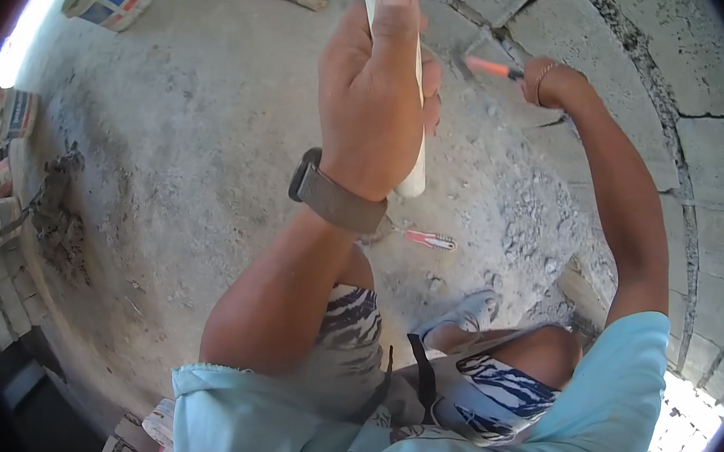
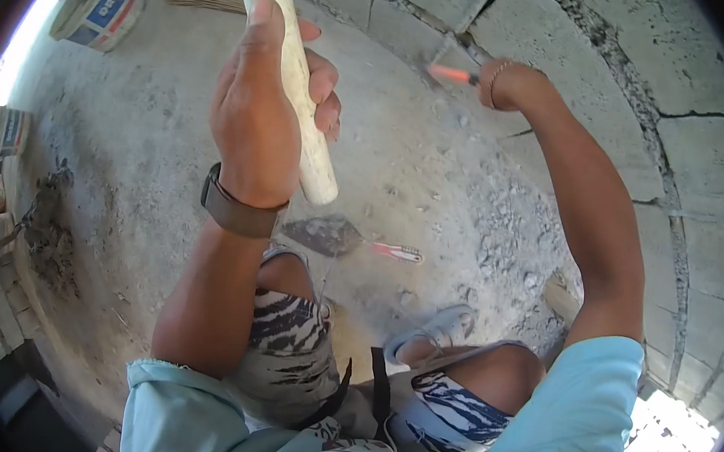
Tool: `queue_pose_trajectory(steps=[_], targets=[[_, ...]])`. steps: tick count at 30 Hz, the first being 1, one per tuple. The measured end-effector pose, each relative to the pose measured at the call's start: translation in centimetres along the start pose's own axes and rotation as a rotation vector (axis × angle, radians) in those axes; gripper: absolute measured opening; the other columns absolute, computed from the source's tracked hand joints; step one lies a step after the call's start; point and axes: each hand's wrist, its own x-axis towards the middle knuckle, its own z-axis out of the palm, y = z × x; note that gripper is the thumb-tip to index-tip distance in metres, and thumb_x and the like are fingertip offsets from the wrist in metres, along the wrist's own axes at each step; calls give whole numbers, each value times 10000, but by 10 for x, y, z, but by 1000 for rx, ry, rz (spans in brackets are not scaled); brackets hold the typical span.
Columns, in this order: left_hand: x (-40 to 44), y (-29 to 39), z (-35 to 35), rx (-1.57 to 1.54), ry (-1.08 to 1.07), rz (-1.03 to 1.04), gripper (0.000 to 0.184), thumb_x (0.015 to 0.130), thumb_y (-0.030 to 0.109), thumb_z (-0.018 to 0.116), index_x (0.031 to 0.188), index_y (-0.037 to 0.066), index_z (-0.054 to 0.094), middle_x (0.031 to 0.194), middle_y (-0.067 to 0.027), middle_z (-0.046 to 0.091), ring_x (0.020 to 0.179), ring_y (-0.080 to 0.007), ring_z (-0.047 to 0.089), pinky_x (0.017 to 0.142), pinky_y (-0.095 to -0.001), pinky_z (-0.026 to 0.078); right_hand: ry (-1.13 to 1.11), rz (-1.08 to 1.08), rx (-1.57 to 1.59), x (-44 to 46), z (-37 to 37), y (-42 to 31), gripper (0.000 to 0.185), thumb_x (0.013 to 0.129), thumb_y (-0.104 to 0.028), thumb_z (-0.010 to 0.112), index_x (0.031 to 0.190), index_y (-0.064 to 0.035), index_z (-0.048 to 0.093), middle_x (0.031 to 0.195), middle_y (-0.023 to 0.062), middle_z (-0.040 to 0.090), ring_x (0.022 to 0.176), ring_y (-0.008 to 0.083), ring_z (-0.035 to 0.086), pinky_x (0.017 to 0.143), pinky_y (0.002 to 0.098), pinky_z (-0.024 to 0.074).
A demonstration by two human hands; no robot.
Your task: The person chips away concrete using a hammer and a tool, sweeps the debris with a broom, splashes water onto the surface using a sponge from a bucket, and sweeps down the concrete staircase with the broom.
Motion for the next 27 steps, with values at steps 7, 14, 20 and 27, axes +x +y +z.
queue_pose_trajectory(steps=[7, 14, 20, 27], targets=[[7, -6, 13, 13, -70, 84, 509, 881, 500, 354, 905, 3, 461, 537, -36, 447, 389, -104, 415, 359, -244, 354, 438, 107, 466, 17, 49, -35, 301, 833, -191, 473, 1033, 28, 521, 882, 202, 610, 790, 359, 591, 689, 428, 462], [0, -6, 5, 13, -15, 41, 502, 881, 496, 355, 914, 4, 454, 534, -43, 445, 387, -101, 413, 351, -231, 350, -31, 145, -94, 8, 2, -3, 279, 825, -180, 493, 1049, -21, 537, 961, 178, 605, 847, 302, 602, 711, 391, 480], [8, -8, 13, 4, -72, 129, 502, 883, 494, 357, 914, 2, 447, 534, -44, 442, 391, -103, 416, 357, -235, 355, 503, 134, 267, 3, -30, -34, 319, 871, -273, 442, 1071, -29, 484, 840, 173, 614, 780, 311, 604, 642, 418, 474], [12, -1, -4, 17, 9, 173, 511, 881, 501, 356, 908, -1, 445, 535, -41, 441, 399, -103, 419, 365, -239, 357, -303, 26, -315, 44, 36, -1, 374, 825, -165, 472, 1169, -22, 444, 939, 173, 609, 902, 331, 585, 737, 389, 473]])
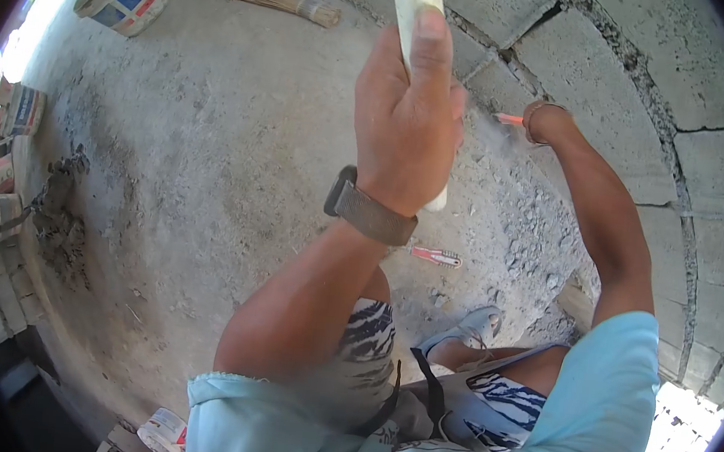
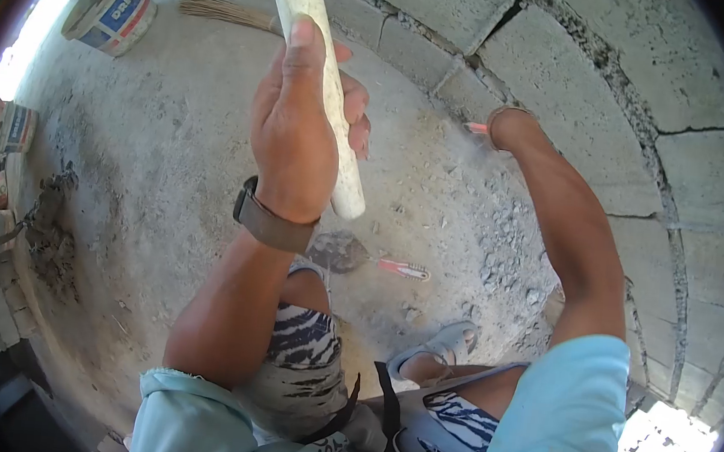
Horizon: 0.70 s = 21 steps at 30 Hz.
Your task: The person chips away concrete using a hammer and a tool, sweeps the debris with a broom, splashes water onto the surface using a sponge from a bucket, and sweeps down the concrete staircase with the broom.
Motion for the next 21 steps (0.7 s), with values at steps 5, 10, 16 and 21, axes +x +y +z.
queue_pose_trajectory(steps=[5, 10, 16, 21], targets=[[-4, -8, 15, -33, -70, -45, 497, 888, 490, 342, 905, 4, 445, 537, -37, 445, 393, -103, 418, 361, -241, 359, 484, 85, 470, -57, -38, 4, 349, 854, -216, 464, 1138, -18, 424, 780, 190, 609, 768, 346, 597, 651, 423, 471], [-4, -13, 20, -15, -92, -37, 499, 887, 493, 339, 907, 5, 444, 537, -35, 448, 394, -98, 421, 364, -237, 363, 810, 96, 811, -33, 3, -38, 327, 869, -246, 446, 1118, -37, 405, 822, 203, 597, 791, 339, 590, 660, 454, 458], [-1, -5, 10, -28, -29, -58, 512, 879, 504, 352, 914, 2, 444, 526, -35, 437, 386, -99, 406, 367, -233, 358, 224, 97, 176, -16, -2, -7, 212, 854, -176, 452, 953, -21, 557, 907, 146, 612, 842, 301, 597, 684, 434, 469], [-9, -3, 22, -45, -81, -13, 524, 872, 513, 362, 918, -2, 444, 516, -41, 428, 384, -107, 403, 373, -238, 354, 742, 132, 434, -71, -66, -5, 290, 868, -255, 448, 1059, -39, 472, 853, 168, 614, 759, 322, 605, 620, 423, 472]])
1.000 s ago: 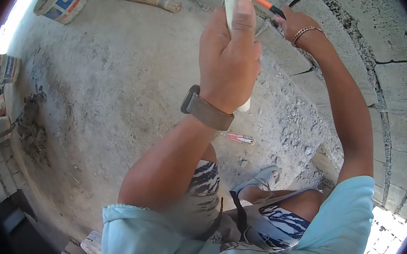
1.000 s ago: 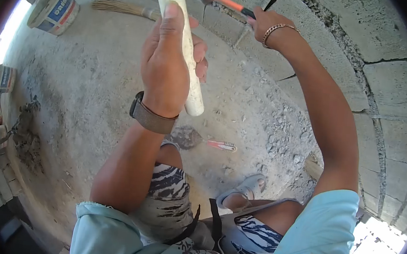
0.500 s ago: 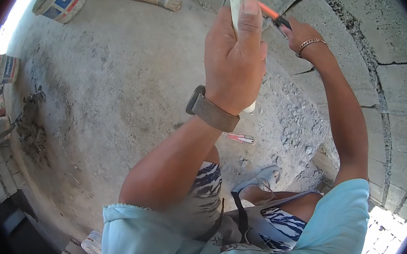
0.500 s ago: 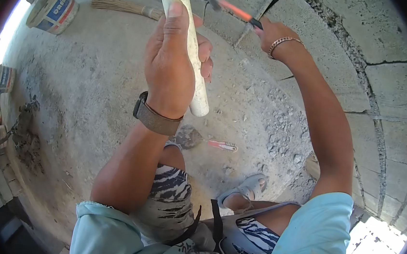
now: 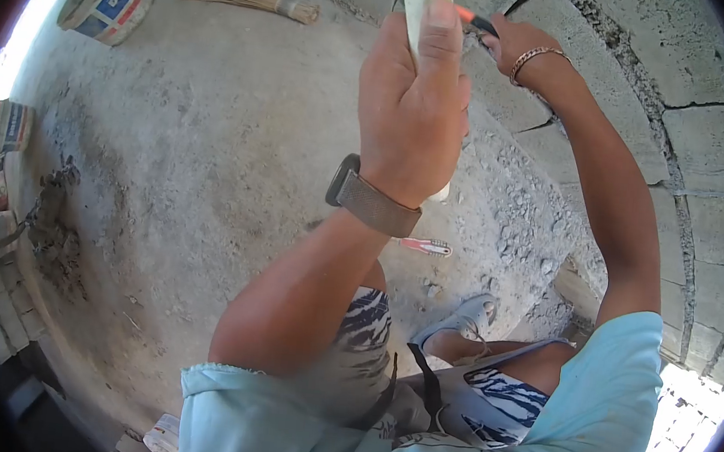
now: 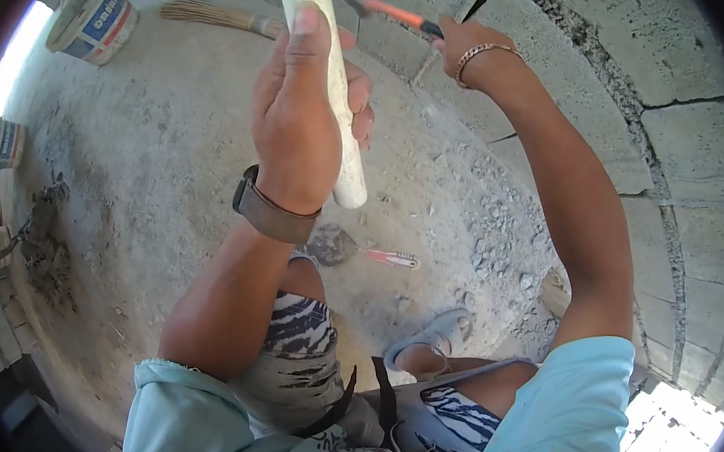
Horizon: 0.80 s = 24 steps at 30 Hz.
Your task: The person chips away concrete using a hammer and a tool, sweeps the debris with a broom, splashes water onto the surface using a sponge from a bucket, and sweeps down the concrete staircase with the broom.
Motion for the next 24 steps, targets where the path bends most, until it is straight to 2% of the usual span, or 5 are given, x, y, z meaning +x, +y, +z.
queue_pose_trajectory(steps=[3, 9, 17, 20, 24], targets=[[-2, 7, -3, 35, 42, -21, 520, 875, 508, 360, 920, -3, 444, 521, -40, 431, 385, -106, 406, 367, -236, 351, 177, 13, 267, -6, 27, -13, 345, 869, -296, 447, 1102, -45, 407, 822, 183, 611, 734, 327, 603, 596, 438, 466], [-4, 8, -23, -7, 93, 12, 436, 888, 462, 377, 858, 31, 440, 538, -11, 403, 393, -69, 383, 343, -210, 324, -690, 32, -256, -19, 131, 38, 303, 804, -110, 484, 1093, -18, 477, 925, 180, 611, 896, 303, 596, 710, 392, 485], [3, -6, -4, 68, 17, -18, 503, 883, 503, 341, 910, 11, 438, 528, -32, 433, 390, -99, 414, 363, -233, 356, -54, 90, 271, -34, 17, -8, 295, 836, -180, 482, 1062, -2, 419, 801, 208, 595, 763, 358, 586, 641, 441, 455], [5, -11, -3, 42, 1, -31, 512, 879, 514, 343, 909, 11, 437, 529, -30, 434, 390, -96, 416, 360, -231, 358, -104, 164, 359, -37, 93, 1, 327, 818, -160, 490, 1112, -39, 411, 886, 194, 603, 818, 335, 596, 694, 427, 473], [4, -9, -5, 75, 1, -48, 520, 875, 520, 347, 910, 10, 436, 531, -33, 436, 388, -96, 415, 358, -231, 358, -509, 35, -80, -39, 135, 26, 327, 805, -119, 482, 1116, -46, 411, 863, 192, 607, 809, 346, 597, 679, 426, 472]])
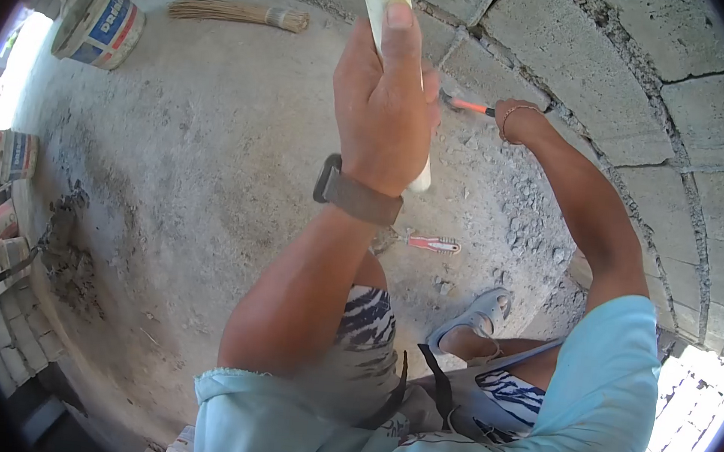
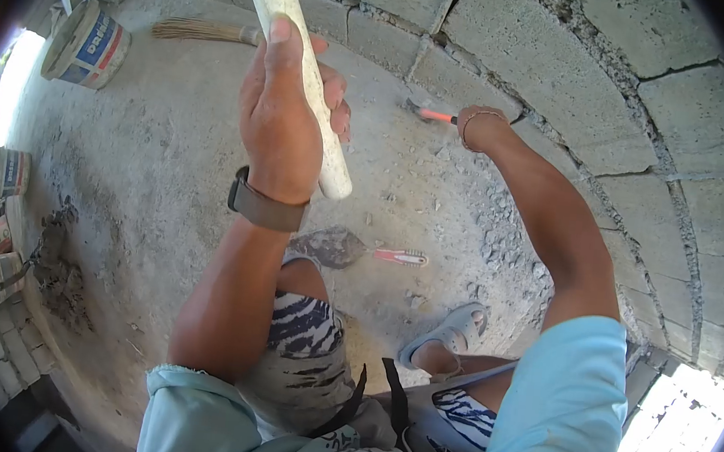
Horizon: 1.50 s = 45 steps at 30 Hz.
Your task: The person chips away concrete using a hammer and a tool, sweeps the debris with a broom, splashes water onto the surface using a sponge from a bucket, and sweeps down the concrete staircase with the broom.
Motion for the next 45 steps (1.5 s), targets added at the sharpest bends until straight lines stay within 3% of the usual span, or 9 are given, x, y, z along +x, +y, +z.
queue_pose_trajectory(steps=[2, 7, 12, 17, 19, 24, 27, 37, 45], targets=[[0, 0, -2, -13, 20, 15, 533, 868, 533, 350, 911, 9, 436, 534, -33, 436, 387, -97, 416, 358, -232, 359, -171, -29, -152, -2, -47, 1, 335, 802, -107, 476, 1122, -43, 402, 852, 195, 607, 812, 345, 597, 679, 429, 470], [4, -2, 5, 5, 11, 10, 532, 875, 528, 336, 919, 6, 428, 533, -30, 432, 386, -100, 416, 360, -236, 365, 380, 98, 324, -40, -71, -16, 216, 779, -94, 511, 985, -28, 527, 862, 156, 616, 821, 341, 598, 675, 432, 471], [1, -6, 9, -96, 17, 4, 414, 886, 456, 393, 800, 51, 419, 561, 14, 386, 421, -36, 378, 332, -180, 316, 176, 23, 170, 3, 11, 14, 213, 825, -149, 482, 1007, -42, 508, 866, 161, 612, 824, 336, 598, 676, 434, 470], [-5, -2, 6, -51, 2, -48, 468, 876, 493, 377, 864, 27, 425, 553, -11, 405, 419, -72, 404, 351, -210, 336, -78, 6, -81, -15, -39, 11, 277, 862, -226, 442, 1083, -57, 442, 858, 179, 603, 806, 330, 599, 663, 439, 469], [0, 1, 8, -28, 8, -17, 531, 868, 526, 359, 923, 2, 425, 537, -40, 427, 402, -110, 421, 372, -240, 361, 301, 36, 210, -33, -64, 5, 271, 859, -222, 450, 1074, -57, 453, 845, 177, 602, 789, 329, 598, 655, 433, 469], [-2, 0, 6, 36, -13, -8, 548, 863, 540, 356, 931, 1, 429, 561, -42, 426, 416, -109, 407, 382, -246, 355, 333, 98, 449, -14, 4, 3, 271, 835, -200, 487, 1044, -28, 493, 835, 168, 613, 768, 337, 604, 641, 429, 474], [-1, -2, 1, -25, 55, -36, 469, 876, 491, 386, 876, 26, 446, 551, 9, 405, 430, -48, 398, 348, -186, 338, -53, -21, -21, 2, 16, 21, 243, 785, -152, 541, 977, -5, 567, 885, 172, 619, 794, 334, 610, 648, 408, 479], [1, -12, 23, -37, -31, -18, 498, 883, 492, 365, 913, 1, 443, 544, 3, 394, 420, -49, 398, 341, -196, 337, 473, 65, 502, -52, -57, -4, 294, 824, -142, 457, 1096, -36, 420, 772, 161, 600, 750, 310, 603, 622, 418, 469], [6, -13, 15, -5, -15, -33, 519, 879, 501, 367, 921, -11, 441, 539, -10, 410, 417, -53, 404, 345, -195, 335, 32, 69, 63, -1, -17, 38, 228, 784, -134, 499, 965, -17, 575, 857, 151, 619, 774, 294, 607, 661, 397, 477]])
